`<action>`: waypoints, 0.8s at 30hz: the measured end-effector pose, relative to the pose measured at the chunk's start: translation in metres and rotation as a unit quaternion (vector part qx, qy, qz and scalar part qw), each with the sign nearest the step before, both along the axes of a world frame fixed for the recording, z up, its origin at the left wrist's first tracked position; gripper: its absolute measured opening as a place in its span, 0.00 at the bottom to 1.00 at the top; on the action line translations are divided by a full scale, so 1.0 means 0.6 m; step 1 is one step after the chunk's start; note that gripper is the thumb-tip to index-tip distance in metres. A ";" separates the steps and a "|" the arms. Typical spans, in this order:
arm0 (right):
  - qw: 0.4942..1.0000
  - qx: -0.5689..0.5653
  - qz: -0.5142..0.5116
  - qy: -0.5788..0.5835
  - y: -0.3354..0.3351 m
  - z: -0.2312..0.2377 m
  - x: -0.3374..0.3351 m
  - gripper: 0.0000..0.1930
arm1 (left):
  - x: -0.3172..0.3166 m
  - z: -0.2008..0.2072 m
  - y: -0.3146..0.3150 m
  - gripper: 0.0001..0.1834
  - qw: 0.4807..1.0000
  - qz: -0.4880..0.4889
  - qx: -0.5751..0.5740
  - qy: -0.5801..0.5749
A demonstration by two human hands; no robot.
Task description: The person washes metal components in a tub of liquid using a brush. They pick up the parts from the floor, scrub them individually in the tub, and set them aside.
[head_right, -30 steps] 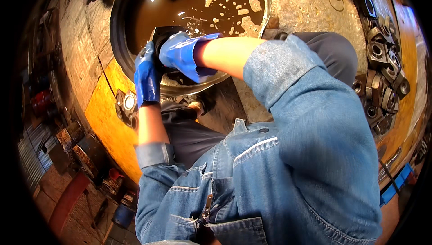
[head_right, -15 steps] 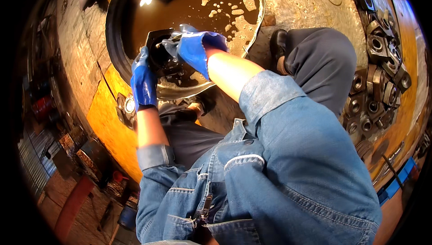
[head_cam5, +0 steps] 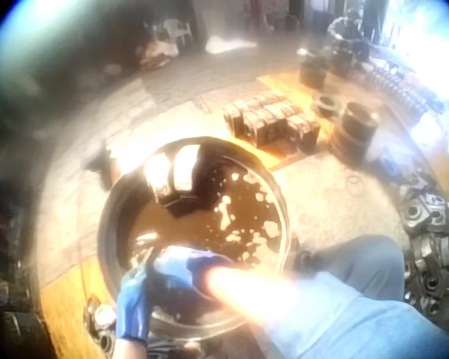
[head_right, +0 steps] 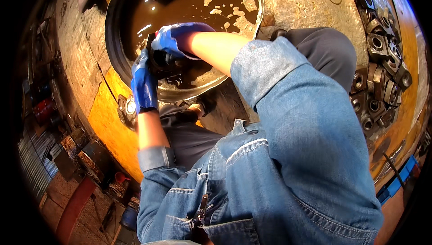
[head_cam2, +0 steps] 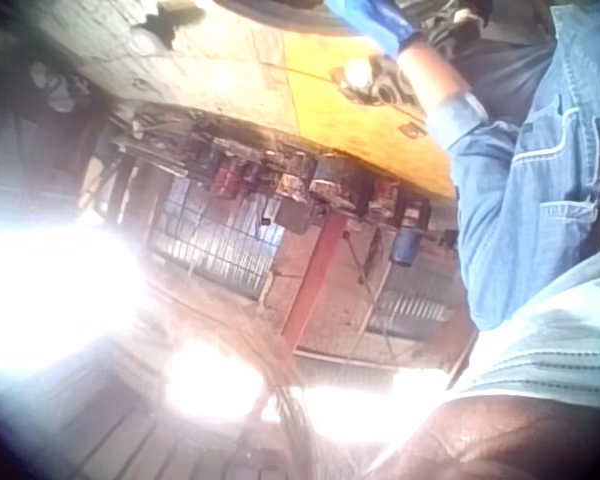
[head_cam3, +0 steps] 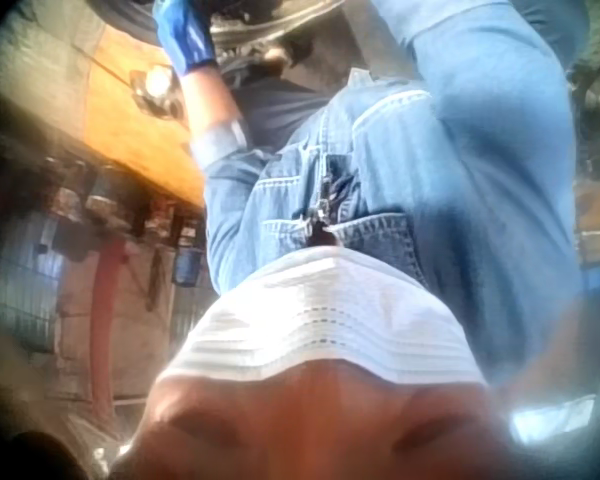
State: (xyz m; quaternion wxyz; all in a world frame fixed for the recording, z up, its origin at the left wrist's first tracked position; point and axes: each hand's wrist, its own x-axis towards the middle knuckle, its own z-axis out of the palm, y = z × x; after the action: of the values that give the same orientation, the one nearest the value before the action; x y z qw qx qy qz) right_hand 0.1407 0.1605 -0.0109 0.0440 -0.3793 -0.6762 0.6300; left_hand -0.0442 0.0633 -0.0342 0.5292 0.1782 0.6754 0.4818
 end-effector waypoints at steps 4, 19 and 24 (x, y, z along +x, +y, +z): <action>0.951 0.200 0.164 -0.170 -0.008 -0.004 -0.049 0.18 | 0.000 0.008 0.000 0.21 1.000 0.001 -0.024 0.003; 0.765 0.578 0.283 0.036 -0.038 -0.065 -0.019 0.12 | -0.015 -0.005 0.002 0.21 0.997 -0.043 -0.030 0.054; 0.820 0.448 0.318 -0.160 -0.058 -0.010 -0.043 0.13 | -0.011 -0.006 0.004 0.21 0.996 -0.046 -0.039 0.067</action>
State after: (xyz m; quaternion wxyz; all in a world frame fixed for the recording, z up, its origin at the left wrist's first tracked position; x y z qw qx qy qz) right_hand 0.1149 0.1256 -0.0166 -0.1026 -0.1777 -0.9643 0.1671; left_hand -0.0509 0.0658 -0.0375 0.5108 0.2203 0.7188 0.4169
